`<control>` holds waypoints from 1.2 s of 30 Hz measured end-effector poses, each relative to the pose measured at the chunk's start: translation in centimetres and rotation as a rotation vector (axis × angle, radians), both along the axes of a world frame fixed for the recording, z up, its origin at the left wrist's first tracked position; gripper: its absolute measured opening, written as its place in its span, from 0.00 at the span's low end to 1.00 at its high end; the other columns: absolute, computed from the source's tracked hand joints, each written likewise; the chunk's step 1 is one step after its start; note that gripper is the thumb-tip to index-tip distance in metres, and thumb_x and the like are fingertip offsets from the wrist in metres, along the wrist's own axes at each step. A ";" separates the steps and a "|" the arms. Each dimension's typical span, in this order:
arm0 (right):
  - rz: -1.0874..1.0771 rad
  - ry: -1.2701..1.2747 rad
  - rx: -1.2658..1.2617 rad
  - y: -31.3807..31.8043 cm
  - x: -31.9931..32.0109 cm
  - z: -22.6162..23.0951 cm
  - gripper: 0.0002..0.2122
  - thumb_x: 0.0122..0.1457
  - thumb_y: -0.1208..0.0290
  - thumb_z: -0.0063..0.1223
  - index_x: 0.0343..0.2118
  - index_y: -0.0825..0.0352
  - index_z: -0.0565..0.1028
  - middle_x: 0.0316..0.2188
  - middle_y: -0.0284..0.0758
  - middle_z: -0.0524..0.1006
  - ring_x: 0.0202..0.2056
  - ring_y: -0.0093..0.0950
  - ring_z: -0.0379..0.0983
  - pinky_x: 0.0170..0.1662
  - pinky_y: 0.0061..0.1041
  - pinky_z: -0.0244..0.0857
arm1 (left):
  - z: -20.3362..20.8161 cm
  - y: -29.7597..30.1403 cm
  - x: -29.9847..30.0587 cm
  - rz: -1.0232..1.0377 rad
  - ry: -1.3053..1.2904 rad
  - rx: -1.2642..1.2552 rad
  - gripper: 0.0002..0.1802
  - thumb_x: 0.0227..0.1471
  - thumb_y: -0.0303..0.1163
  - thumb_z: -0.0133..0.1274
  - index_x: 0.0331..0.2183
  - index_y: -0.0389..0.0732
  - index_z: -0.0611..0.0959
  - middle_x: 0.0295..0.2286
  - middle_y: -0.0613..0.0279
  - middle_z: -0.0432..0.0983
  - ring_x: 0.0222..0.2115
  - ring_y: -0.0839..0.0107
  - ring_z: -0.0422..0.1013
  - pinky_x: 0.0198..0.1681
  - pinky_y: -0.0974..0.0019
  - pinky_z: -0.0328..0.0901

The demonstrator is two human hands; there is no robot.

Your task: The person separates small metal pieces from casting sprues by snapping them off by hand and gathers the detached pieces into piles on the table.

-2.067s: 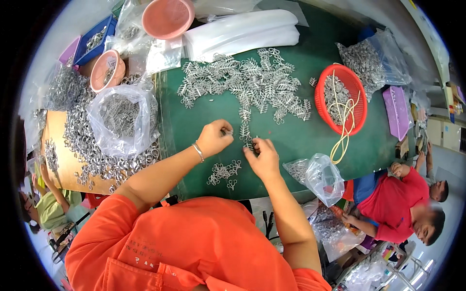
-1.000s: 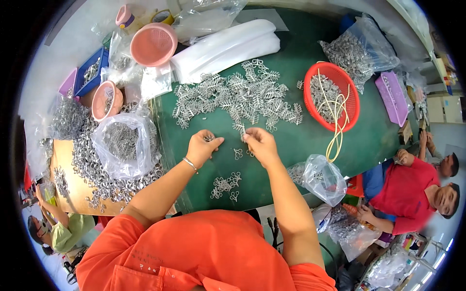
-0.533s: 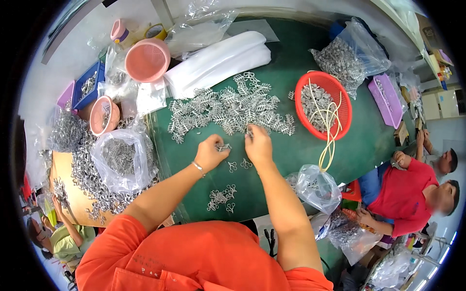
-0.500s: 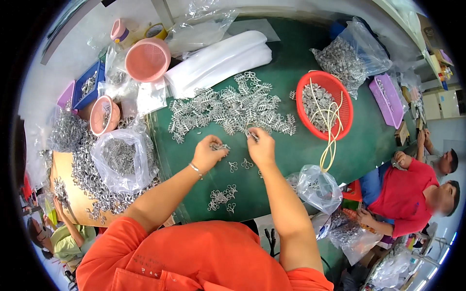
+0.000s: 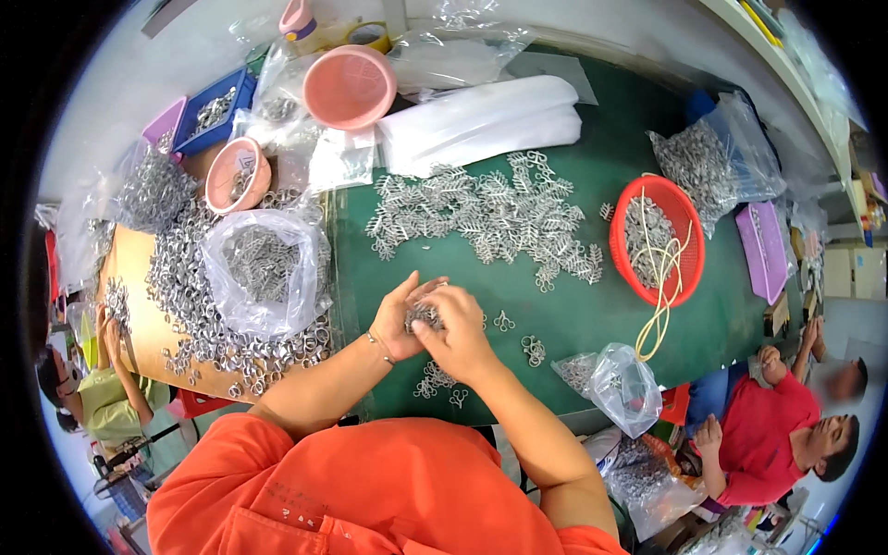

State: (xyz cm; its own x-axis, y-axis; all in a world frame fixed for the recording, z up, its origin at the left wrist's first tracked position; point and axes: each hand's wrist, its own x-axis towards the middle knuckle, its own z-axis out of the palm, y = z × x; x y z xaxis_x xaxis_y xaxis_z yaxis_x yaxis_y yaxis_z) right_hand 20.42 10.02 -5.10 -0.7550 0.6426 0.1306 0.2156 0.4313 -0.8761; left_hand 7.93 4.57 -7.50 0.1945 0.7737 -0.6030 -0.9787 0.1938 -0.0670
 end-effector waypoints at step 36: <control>-0.381 -0.138 -0.301 2.1 3.3 -1.9 0.18 0.49 0.62 0.57 0.38 0.71 0.72 0.36 0.43 0.74 0.37 0.36 0.71 0.41 0.31 0.65 | 7.0 -4.2 -6.4 -0.054 2.587 0.427 0.12 0.35 0.17 0.56 0.29 0.36 0.77 0.30 0.53 0.72 0.30 0.60 0.69 0.30 0.70 0.65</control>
